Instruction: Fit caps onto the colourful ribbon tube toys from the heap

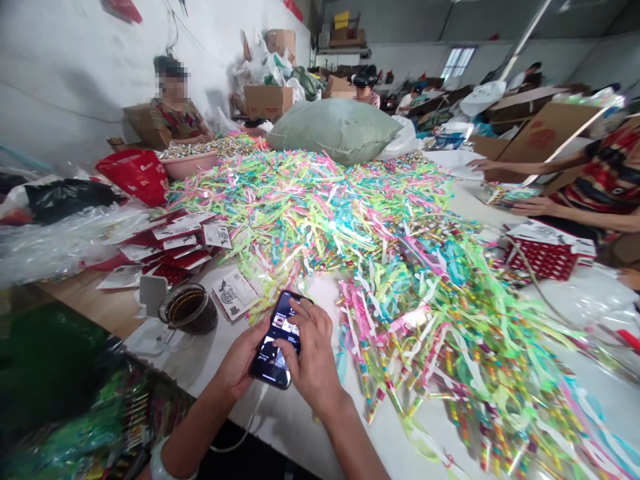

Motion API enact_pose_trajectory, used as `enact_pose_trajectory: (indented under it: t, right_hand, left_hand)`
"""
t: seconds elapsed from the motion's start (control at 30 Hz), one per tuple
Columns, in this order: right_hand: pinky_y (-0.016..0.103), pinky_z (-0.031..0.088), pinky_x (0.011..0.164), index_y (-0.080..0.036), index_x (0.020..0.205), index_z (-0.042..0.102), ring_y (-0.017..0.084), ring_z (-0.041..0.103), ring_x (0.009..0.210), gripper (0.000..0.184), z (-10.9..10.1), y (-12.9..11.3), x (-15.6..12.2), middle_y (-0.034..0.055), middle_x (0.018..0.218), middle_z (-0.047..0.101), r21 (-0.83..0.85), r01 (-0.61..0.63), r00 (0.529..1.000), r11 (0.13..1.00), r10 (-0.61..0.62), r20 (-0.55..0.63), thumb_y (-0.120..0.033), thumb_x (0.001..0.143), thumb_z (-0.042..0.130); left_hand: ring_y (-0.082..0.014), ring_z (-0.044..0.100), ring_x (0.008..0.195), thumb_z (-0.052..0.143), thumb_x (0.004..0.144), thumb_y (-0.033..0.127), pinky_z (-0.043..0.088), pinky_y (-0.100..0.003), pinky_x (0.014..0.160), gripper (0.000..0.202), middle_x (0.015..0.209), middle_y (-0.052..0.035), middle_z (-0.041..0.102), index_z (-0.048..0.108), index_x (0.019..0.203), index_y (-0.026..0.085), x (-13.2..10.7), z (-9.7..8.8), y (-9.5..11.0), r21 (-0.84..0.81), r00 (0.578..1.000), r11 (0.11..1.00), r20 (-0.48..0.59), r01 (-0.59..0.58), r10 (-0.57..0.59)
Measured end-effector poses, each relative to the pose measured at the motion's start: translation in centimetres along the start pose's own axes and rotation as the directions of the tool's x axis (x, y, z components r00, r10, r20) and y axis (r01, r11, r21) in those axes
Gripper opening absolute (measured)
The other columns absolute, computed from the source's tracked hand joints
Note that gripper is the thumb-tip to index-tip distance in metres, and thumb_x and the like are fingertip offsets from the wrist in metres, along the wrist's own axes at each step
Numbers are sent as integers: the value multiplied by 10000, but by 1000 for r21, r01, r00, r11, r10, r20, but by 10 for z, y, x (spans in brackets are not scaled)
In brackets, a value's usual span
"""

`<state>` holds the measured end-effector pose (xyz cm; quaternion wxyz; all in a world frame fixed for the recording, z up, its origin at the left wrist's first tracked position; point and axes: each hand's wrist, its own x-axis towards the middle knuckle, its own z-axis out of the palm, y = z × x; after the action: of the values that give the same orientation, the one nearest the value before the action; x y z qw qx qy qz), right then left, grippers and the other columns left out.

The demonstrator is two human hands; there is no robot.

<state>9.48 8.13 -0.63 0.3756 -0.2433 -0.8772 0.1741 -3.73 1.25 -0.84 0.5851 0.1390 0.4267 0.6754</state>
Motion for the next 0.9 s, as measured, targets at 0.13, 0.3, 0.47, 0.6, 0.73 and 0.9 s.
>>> enact_pose_trajectory:
  t: [0.13,0.3,0.47,0.6,0.73,0.9]
  right_hand:
    - [491,315,1063,-205,1031,500,215,477,1188,187,-9,-4,-22,58,1151,635,98,128,988,987,-136,75,-190,848,541]
    - [495,338,1036,-205,1118,468,245,399,1251,288,-6,-1,-36,76,1302,540,34,46,991,998,-50,126,-243,850,565]
    - [516,324,1049,-208,1130,451,275,313,1303,331,-2,12,-15,81,1404,437,-62,-100,993,993,104,60,-333,850,574]
    - [513,336,1040,-214,1138,459,273,335,1279,336,-1,16,-8,77,1376,461,-80,-90,995,993,93,32,-338,849,577]
    - [507,360,1018,-219,1118,473,271,374,1247,311,0,15,-10,76,1348,491,-63,-81,996,995,83,38,-337,849,576]
    - [520,311,1061,-209,1120,463,260,369,1272,289,-9,9,-12,83,1353,489,8,-59,998,998,59,2,-285,858,559]
  left_hand:
    - [-204,635,739,540,851,463,509,-316,679,442,921,-123,686,605,1091,98,3,-6,4,-49,998,998,-41,44,-46]
    - [-203,641,782,567,842,440,520,-332,729,434,963,-107,685,582,1151,135,5,-8,11,-53,996,999,-92,-1,-4]
    - [-205,644,778,551,847,463,517,-306,675,479,957,-110,688,552,1210,151,-1,-5,9,12,998,1000,-65,25,-25]
    - [-190,633,717,560,840,471,506,-291,633,485,918,-120,694,575,1179,125,-5,-4,6,27,997,999,-59,41,-39]
    - [-179,628,709,584,827,462,498,-278,639,471,913,-119,696,598,1145,115,-6,-3,5,16,997,999,-71,34,-33]
    - [-208,646,774,586,827,462,498,-295,683,484,935,-117,695,580,1183,133,-3,-5,6,7,998,999,-59,33,-32]
